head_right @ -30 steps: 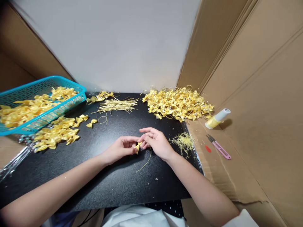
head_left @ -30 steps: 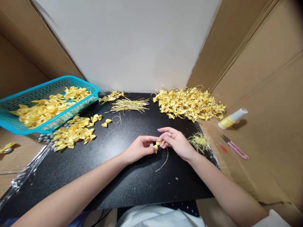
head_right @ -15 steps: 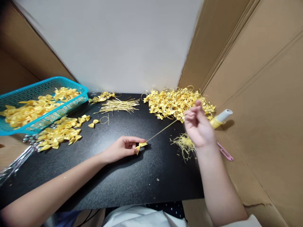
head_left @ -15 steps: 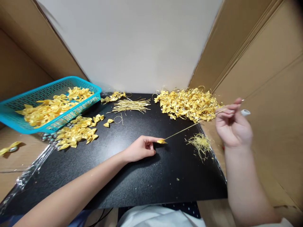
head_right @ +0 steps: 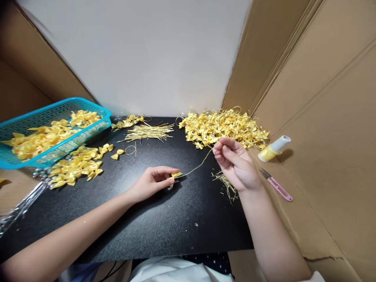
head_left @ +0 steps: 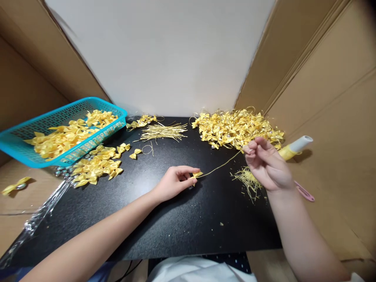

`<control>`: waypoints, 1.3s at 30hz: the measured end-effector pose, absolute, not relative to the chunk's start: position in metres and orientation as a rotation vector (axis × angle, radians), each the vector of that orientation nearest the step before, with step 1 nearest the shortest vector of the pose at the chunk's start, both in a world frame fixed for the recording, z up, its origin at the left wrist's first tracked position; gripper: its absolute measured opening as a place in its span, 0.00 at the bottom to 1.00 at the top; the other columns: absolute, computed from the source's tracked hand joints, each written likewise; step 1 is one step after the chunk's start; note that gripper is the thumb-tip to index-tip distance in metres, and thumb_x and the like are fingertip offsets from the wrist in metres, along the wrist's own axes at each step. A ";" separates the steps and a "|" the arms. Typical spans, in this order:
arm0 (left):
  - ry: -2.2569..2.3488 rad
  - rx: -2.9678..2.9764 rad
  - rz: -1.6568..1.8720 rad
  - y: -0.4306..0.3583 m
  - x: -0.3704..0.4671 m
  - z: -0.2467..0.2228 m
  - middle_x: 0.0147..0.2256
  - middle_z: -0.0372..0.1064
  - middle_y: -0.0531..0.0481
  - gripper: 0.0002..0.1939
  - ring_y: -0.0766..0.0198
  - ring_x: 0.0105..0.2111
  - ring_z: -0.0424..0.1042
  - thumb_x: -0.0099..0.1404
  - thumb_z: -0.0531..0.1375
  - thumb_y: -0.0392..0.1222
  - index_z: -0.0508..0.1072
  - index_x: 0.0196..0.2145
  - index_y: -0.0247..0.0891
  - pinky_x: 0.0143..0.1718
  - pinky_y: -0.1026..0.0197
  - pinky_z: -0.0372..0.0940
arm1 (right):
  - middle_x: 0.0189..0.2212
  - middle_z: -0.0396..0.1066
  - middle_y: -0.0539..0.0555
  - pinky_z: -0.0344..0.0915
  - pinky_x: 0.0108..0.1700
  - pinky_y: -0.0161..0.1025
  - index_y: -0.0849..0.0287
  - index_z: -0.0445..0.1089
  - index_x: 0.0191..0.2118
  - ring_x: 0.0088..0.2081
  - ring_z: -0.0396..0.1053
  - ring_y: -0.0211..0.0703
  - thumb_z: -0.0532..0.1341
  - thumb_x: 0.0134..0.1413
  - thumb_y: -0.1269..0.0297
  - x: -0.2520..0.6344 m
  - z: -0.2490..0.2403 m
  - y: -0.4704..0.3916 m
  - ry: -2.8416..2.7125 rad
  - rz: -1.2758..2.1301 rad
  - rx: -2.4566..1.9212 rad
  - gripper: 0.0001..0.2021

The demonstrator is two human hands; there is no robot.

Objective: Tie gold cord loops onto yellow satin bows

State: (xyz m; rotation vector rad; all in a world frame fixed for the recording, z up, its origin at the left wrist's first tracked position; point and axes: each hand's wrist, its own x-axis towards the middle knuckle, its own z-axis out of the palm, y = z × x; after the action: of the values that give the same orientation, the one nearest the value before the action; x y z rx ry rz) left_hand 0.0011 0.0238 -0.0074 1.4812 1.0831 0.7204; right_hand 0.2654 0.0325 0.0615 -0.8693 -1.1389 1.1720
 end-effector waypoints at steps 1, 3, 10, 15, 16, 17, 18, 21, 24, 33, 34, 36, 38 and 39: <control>1.094 1.553 0.712 0.025 0.000 -0.008 0.34 0.77 0.43 0.19 0.67 0.26 0.69 0.58 0.65 0.44 0.78 0.47 0.33 0.29 0.64 0.62 | 0.26 0.69 0.47 0.66 0.25 0.35 0.42 0.75 0.32 0.28 0.66 0.37 0.69 0.45 0.55 0.265 0.062 0.031 -1.141 1.168 -0.873 0.06; 1.122 1.704 0.699 0.027 -0.002 -0.008 0.36 0.78 0.44 0.16 0.68 0.25 0.67 0.59 0.63 0.40 0.79 0.45 0.35 0.27 0.65 0.60 | 0.25 0.67 0.48 0.64 0.23 0.36 0.44 0.74 0.30 0.26 0.64 0.38 0.70 0.44 0.53 0.264 0.063 0.028 -1.158 1.124 -0.883 0.07; 1.191 1.940 0.611 0.034 -0.007 -0.003 0.39 0.78 0.45 0.16 0.67 0.25 0.68 0.61 0.60 0.34 0.78 0.46 0.36 0.27 0.65 0.61 | 0.21 0.63 0.47 0.61 0.21 0.34 0.42 0.75 0.29 0.24 0.60 0.37 0.73 0.42 0.56 0.267 0.069 0.020 -1.116 1.156 -0.733 0.08; 1.236 2.085 0.597 0.036 -0.012 -0.002 0.57 0.68 0.40 0.19 0.67 0.27 0.70 0.61 0.61 0.38 0.75 0.51 0.39 0.32 0.61 0.66 | 0.23 0.71 0.49 0.66 0.23 0.34 0.45 0.76 0.29 0.25 0.67 0.38 0.73 0.43 0.57 0.253 0.065 0.016 -1.161 1.209 -0.773 0.07; 1.267 2.122 0.613 0.036 -0.014 -0.001 0.60 0.63 0.40 0.20 0.67 0.28 0.70 0.61 0.62 0.40 0.75 0.52 0.41 0.33 0.60 0.67 | 0.23 0.73 0.49 0.68 0.25 0.35 0.47 0.76 0.29 0.25 0.69 0.38 0.73 0.42 0.57 0.248 0.063 0.015 -1.182 1.239 -0.786 0.07; 1.299 2.156 0.630 0.037 -0.017 0.000 0.62 0.59 0.40 0.22 0.67 0.29 0.70 0.60 0.63 0.42 0.74 0.53 0.42 0.34 0.59 0.68 | 0.23 0.74 0.49 0.70 0.26 0.35 0.48 0.76 0.29 0.26 0.71 0.38 0.73 0.42 0.57 0.242 0.061 0.013 -1.202 1.277 -0.792 0.08; 1.332 2.185 0.650 0.038 -0.020 0.001 0.63 0.57 0.40 0.23 0.66 0.30 0.70 0.60 0.63 0.44 0.73 0.54 0.43 0.35 0.58 0.68 | 0.24 0.75 0.49 0.71 0.28 0.35 0.49 0.76 0.29 0.26 0.72 0.38 0.73 0.42 0.57 0.237 0.059 0.011 -1.219 1.314 -0.794 0.08; 1.443 2.251 0.707 0.046 -0.033 0.005 0.59 0.62 0.42 0.21 0.65 0.31 0.70 0.62 0.61 0.46 0.72 0.53 0.42 0.37 0.57 0.69 | 0.25 0.78 0.51 0.73 0.29 0.35 0.52 0.77 0.30 0.26 0.74 0.38 0.71 0.46 0.58 0.225 0.051 0.008 -1.259 1.374 -0.810 0.06; 1.610 2.305 0.778 0.056 -0.045 0.004 0.49 0.71 0.44 0.12 0.61 0.38 0.72 0.64 0.58 0.41 0.76 0.44 0.40 0.43 0.56 0.68 | 0.23 0.77 0.51 0.73 0.29 0.34 0.54 0.77 0.32 0.25 0.74 0.38 0.70 0.49 0.59 0.220 0.042 0.007 -1.309 1.345 -0.855 0.06; 1.962 2.317 0.827 0.076 -0.070 0.019 0.46 0.74 0.46 0.10 0.55 0.48 0.69 0.63 0.58 0.39 0.76 0.41 0.39 0.52 0.56 0.62 | 0.17 0.64 0.45 0.64 0.26 0.30 0.55 0.73 0.36 0.21 0.63 0.32 0.63 0.57 0.56 0.216 0.029 0.012 -1.391 1.234 -0.968 0.09; 2.052 2.290 0.842 0.081 -0.081 0.029 0.47 0.73 0.45 0.12 0.55 0.49 0.68 0.63 0.57 0.38 0.76 0.43 0.38 0.53 0.55 0.61 | 0.19 0.65 0.46 0.64 0.26 0.30 0.55 0.73 0.36 0.22 0.64 0.33 0.63 0.56 0.55 0.215 0.028 0.013 -1.395 1.235 -0.976 0.09; 2.251 2.202 0.844 0.092 -0.114 0.053 0.48 0.72 0.41 0.14 0.52 0.51 0.67 0.65 0.56 0.38 0.74 0.46 0.34 0.55 0.53 0.59 | 0.21 0.67 0.47 0.66 0.27 0.31 0.56 0.72 0.36 0.23 0.65 0.34 0.64 0.55 0.55 0.213 0.027 0.013 -1.393 1.233 -0.989 0.10; 2.446 2.081 0.778 0.101 -0.153 0.077 0.49 0.71 0.38 0.15 0.48 0.52 0.66 0.64 0.56 0.35 0.73 0.47 0.29 0.55 0.49 0.58 | 0.22 0.68 0.48 0.68 0.29 0.33 0.56 0.72 0.36 0.25 0.67 0.35 0.64 0.55 0.54 0.211 0.027 0.013 -1.383 1.228 -0.994 0.11; 2.518 2.027 0.718 0.103 -0.173 0.086 0.49 0.71 0.39 0.15 0.46 0.52 0.65 0.65 0.56 0.35 0.73 0.47 0.27 0.55 0.47 0.58 | 0.23 0.69 0.48 0.69 0.30 0.33 0.56 0.72 0.37 0.26 0.68 0.36 0.64 0.55 0.54 0.210 0.027 0.012 -1.378 1.230 -0.995 0.11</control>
State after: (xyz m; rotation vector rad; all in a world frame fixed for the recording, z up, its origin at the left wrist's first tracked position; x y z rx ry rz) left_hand -0.1726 0.1027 0.0860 2.0274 2.5185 0.7181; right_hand 0.2097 0.0122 0.0268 -0.9945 -1.3780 1.2298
